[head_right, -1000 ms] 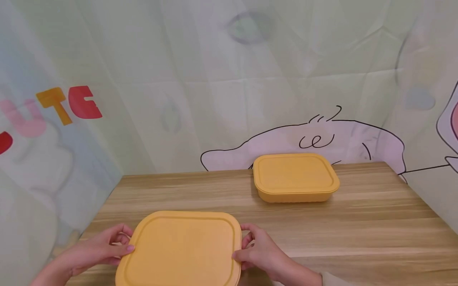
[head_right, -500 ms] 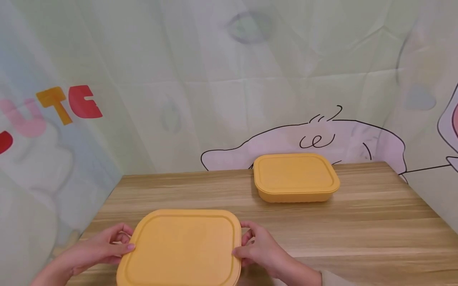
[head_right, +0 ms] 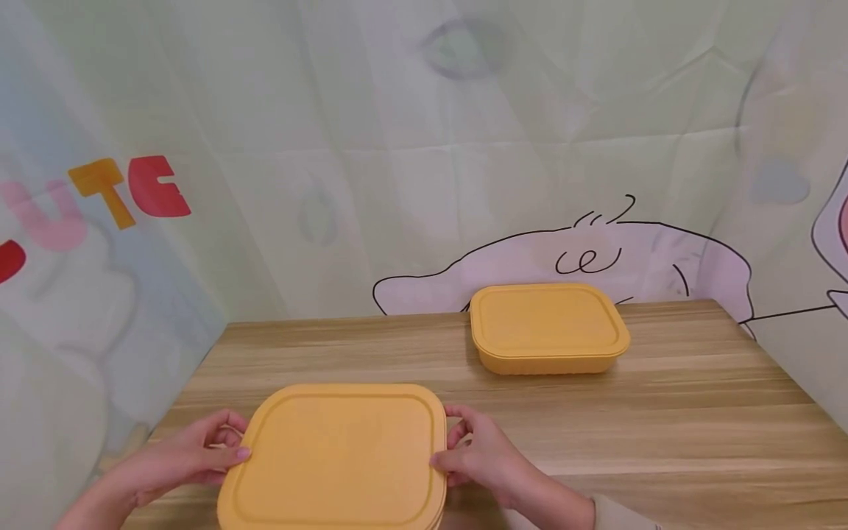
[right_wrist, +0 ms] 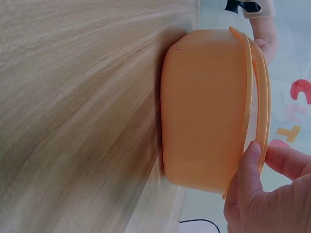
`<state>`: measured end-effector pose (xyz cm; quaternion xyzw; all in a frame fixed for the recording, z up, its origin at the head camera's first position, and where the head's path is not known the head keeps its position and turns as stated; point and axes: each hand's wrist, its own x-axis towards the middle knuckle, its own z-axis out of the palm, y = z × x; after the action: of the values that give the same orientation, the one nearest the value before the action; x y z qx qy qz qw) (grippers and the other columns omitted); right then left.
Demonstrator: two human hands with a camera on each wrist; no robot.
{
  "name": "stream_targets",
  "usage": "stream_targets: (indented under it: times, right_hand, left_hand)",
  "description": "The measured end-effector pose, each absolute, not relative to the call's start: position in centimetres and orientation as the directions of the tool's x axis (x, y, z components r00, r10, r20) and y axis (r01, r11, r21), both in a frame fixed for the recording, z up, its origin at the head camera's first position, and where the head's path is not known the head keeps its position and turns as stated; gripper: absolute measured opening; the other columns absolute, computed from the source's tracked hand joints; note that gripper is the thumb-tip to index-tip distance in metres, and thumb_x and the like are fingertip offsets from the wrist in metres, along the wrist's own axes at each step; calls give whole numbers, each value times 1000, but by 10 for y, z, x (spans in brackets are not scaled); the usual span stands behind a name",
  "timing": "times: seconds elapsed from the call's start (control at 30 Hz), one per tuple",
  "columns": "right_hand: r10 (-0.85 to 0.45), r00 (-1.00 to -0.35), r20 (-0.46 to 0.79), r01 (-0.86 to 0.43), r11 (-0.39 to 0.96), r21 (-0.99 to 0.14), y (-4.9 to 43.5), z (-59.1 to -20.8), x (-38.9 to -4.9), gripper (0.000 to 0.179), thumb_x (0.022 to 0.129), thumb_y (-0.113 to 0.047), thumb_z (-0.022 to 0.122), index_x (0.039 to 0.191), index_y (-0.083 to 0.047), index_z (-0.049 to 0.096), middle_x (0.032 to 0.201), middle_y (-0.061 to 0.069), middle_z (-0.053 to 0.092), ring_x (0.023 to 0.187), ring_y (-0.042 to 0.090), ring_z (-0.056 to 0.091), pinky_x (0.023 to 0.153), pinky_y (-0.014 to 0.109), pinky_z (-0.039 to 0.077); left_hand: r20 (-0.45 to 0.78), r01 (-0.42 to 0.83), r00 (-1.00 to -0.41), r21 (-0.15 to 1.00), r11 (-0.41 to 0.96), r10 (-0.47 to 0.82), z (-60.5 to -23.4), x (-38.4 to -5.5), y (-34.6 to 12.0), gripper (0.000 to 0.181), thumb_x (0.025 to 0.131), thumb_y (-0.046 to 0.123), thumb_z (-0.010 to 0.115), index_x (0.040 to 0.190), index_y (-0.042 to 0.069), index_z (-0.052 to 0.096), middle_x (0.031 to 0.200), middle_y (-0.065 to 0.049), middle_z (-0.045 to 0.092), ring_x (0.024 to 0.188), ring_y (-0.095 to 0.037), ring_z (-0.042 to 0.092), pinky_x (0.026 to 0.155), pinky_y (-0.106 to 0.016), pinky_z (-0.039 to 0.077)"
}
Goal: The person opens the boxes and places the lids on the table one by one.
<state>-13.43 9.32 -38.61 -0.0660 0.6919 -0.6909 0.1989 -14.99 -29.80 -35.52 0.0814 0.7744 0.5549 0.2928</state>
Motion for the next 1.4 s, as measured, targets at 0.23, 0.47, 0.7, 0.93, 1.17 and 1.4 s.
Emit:
stream_targets:
  times: [0.23, 0.47, 0.7, 0.93, 1.17, 1.4]
  right_hand:
    - [-361, -913, -188, 184, 44, -982, 93, -383, -137, 73, 74, 5, 71, 135, 11, 32, 85, 9, 45, 68, 16, 56, 56, 27, 52]
    - [-363, -911, -196, 195, 41, -980, 93, -382, -138, 73, 74, 4, 71, 136, 11, 31, 86, 9, 45, 68, 16, 55, 57, 27, 52]
    - [-358, -916, -181, 182, 31, -983, 93, -382, -139, 74, 74, 5, 69, 136, 13, 29, 85, 8, 45, 68, 16, 55, 56, 28, 53]
    - [-360, -913, -193, 192, 39, -981, 95, -381, -141, 74, 74, 3, 71, 136, 10, 32, 86, 8, 45, 67, 15, 56, 57, 27, 53]
    - [-371, -910, -185, 188, 29, -982, 95, -379, -142, 73, 74, 3, 71, 136, 10, 34, 85, 9, 45, 68, 16, 56, 58, 29, 54]
    - [-367, -913, -176, 179, 26, -983, 96, -380, -143, 73, 74, 4, 70, 136, 11, 33, 85, 9, 44, 67, 16, 56, 58, 31, 54]
  left_hand:
    - [-357, -191, -821, 907, 376, 445, -354, -151, -297, 39, 93, 15, 57, 115, -8, 35, 90, -8, 47, 79, -18, 56, 69, -31, 52]
    - [-352, -188, -822, 909, 371, 447, -353, -152, -297, 39, 93, 15, 57, 115, -8, 35, 90, -8, 47, 79, -17, 57, 69, -31, 52]
    - [-353, -192, -824, 910, 367, 443, -353, -153, -298, 39, 93, 16, 57, 116, -8, 35, 90, -8, 48, 80, -18, 58, 70, -32, 53]
    - [-337, -178, -833, 914, 365, 439, -354, -152, -297, 40, 93, 16, 57, 116, -9, 35, 92, -9, 49, 82, -20, 59, 71, -34, 53]
    - [-329, -173, -837, 918, 357, 437, -355, -152, -296, 40, 93, 16, 57, 116, -9, 36, 92, -9, 48, 81, -20, 60, 71, -34, 53]
    - [-321, -169, -841, 921, 350, 437, -355, -153, -295, 39, 93, 16, 57, 116, -9, 37, 92, -9, 50, 82, -20, 60, 71, -33, 53]
